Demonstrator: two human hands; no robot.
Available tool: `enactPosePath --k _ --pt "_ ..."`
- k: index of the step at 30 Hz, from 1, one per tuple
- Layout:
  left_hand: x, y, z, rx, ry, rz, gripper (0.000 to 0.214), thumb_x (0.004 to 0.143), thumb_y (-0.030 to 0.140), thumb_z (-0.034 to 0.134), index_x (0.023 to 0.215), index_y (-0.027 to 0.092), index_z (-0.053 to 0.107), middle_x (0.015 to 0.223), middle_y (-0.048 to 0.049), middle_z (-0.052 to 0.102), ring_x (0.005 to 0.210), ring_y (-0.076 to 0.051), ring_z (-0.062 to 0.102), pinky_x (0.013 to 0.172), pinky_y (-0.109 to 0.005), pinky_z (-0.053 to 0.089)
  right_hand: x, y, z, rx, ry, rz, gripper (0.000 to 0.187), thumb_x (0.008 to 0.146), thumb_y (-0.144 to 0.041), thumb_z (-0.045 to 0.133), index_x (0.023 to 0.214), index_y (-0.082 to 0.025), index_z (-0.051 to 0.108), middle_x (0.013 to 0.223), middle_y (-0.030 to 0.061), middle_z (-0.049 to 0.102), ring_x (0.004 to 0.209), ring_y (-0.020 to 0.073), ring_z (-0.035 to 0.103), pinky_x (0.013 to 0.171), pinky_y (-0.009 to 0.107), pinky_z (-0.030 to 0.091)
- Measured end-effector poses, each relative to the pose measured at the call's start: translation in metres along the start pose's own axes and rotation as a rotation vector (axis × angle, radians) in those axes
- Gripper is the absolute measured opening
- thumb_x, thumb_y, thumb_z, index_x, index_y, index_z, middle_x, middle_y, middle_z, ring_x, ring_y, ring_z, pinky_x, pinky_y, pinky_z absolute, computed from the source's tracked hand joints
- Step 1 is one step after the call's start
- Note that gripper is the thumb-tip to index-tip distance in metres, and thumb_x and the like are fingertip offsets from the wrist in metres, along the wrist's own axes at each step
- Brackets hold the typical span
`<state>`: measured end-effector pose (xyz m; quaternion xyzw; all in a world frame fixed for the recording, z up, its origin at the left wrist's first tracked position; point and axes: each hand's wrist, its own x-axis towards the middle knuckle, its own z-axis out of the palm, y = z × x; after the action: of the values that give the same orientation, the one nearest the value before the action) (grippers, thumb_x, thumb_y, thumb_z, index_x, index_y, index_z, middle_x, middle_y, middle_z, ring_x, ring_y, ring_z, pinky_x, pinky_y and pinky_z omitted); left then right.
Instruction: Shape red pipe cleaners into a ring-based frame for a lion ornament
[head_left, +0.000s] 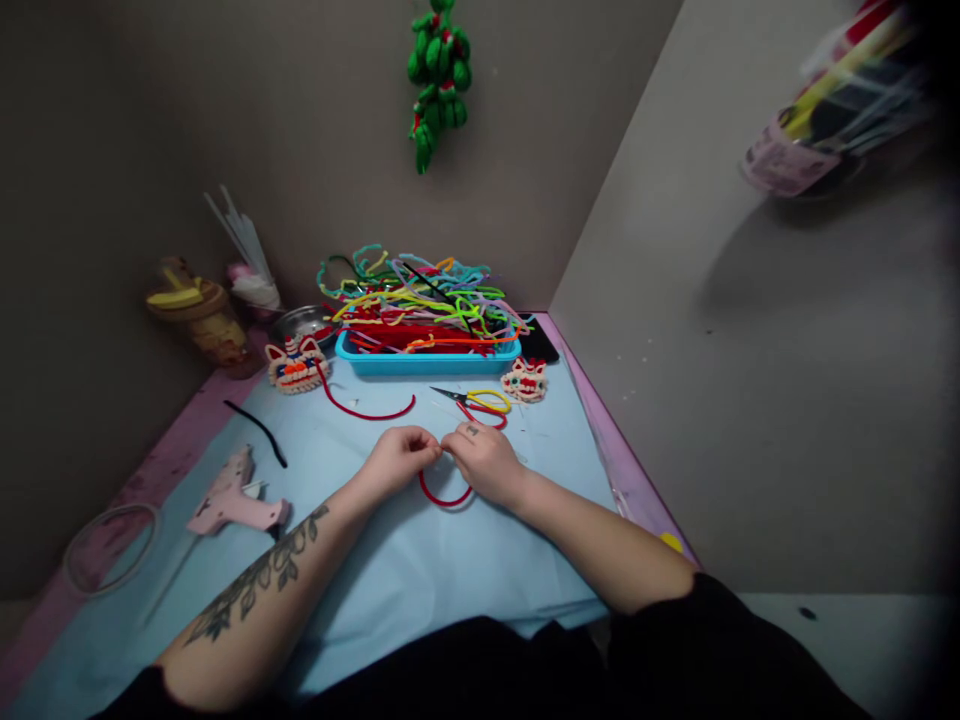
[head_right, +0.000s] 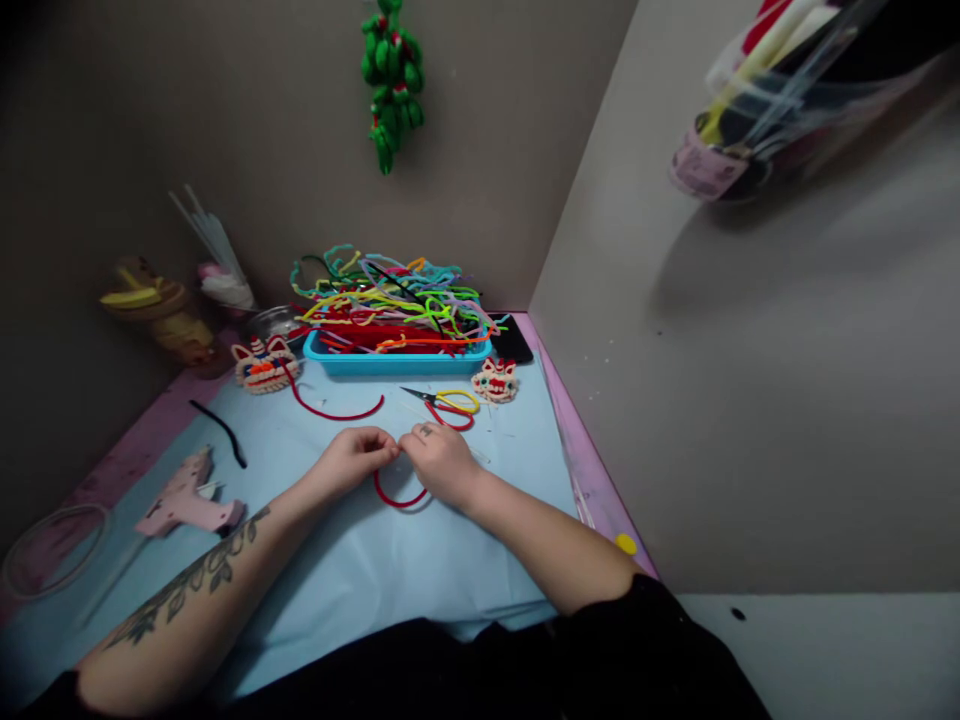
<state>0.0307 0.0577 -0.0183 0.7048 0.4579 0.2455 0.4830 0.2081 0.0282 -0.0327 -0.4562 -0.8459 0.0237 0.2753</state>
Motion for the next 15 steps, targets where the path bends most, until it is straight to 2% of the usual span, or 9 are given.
enactPosePath --k 2,3,5,8,10,12,15 --pt "0.002 -0.002 -0.001 -0.17 -0.043 -0.124 0.022 0.07 0.036 0.06 0.071 0.014 0.06 0.056 0.0014 0.057 0.049 -0.011 0.047 0.049 -0.023 0.035 0.0 -0.001 0.0 -0.027 0.013 -0.023 0.018 0.089 -0.015 0.047 0.084 -0.017 0.064 0.077 0.0073 0.062 0.076 0.0183 0.055 0.072 0.029 0.041" --pt "0.002 -0.002 -0.002 -0.196 -0.044 -0.129 0.023 0.069 0.036 0.061 0.071 0.014 0.06 0.056 0.0014 0.057 0.049 -0.011 0.047 0.049 -0.023 0.036 0.0 -0.001 0.0 0.007 0.019 -0.006 0.017 0.088 -0.015 0.048 0.085 -0.017 0.065 0.077 0.0072 0.063 0.076 0.0181 0.056 0.072 0.029 0.041" --pt "0.001 -0.002 -0.005 -0.13 0.005 -0.042 0.025 0.07 0.037 0.063 0.077 0.014 0.062 0.067 -0.0018 0.063 0.058 -0.013 0.054 0.054 -0.024 0.041 0.002 0.0 0.001 0.146 0.036 0.09 0.014 0.087 -0.015 0.051 0.084 -0.018 0.064 0.08 0.006 0.064 0.077 0.0171 0.058 0.072 0.028 0.043" --pt "-0.003 0.001 -0.007 0.182 0.156 0.208 0.028 0.077 0.037 0.061 0.095 0.015 0.063 0.094 -0.0077 0.067 0.082 -0.019 0.06 0.068 -0.028 0.047 0.005 0.004 0.002 0.373 0.057 0.298 0.01 0.083 -0.014 0.055 0.079 -0.019 0.064 0.078 0.0027 0.065 0.074 0.0147 0.059 0.069 0.026 0.045" --pt "-0.006 0.003 -0.007 0.439 0.243 0.369 0.023 0.084 0.032 0.056 0.099 0.017 0.063 0.099 -0.0089 0.066 0.09 -0.021 0.059 0.077 -0.032 0.046 0.006 0.005 0.002 0.443 0.063 0.366 0.009 0.08 -0.014 0.057 0.077 -0.018 0.063 0.075 0.0012 0.065 0.071 0.0139 0.059 0.068 0.025 0.045" --pt "-0.008 0.005 -0.006 0.658 0.272 0.497 0.019 0.087 0.027 0.051 0.096 0.017 0.065 0.097 -0.009 0.066 0.091 -0.021 0.057 0.084 -0.035 0.044 0.007 0.005 0.002 0.45 0.064 0.357 0.009 0.079 -0.013 0.056 0.076 -0.018 0.064 0.074 0.001 0.064 0.071 0.0138 0.058 0.068 0.025 0.045" --pt "-0.009 0.006 -0.003 0.862 0.251 0.58 0.019 0.089 0.023 0.048 0.089 0.017 0.066 0.091 -0.0089 0.067 0.084 -0.02 0.056 0.08 -0.035 0.043 0.006 0.004 0.004 0.421 0.057 0.308 0.012 0.08 -0.012 0.054 0.075 -0.019 0.063 0.075 0.0014 0.063 0.072 0.014 0.058 0.068 0.025 0.045"
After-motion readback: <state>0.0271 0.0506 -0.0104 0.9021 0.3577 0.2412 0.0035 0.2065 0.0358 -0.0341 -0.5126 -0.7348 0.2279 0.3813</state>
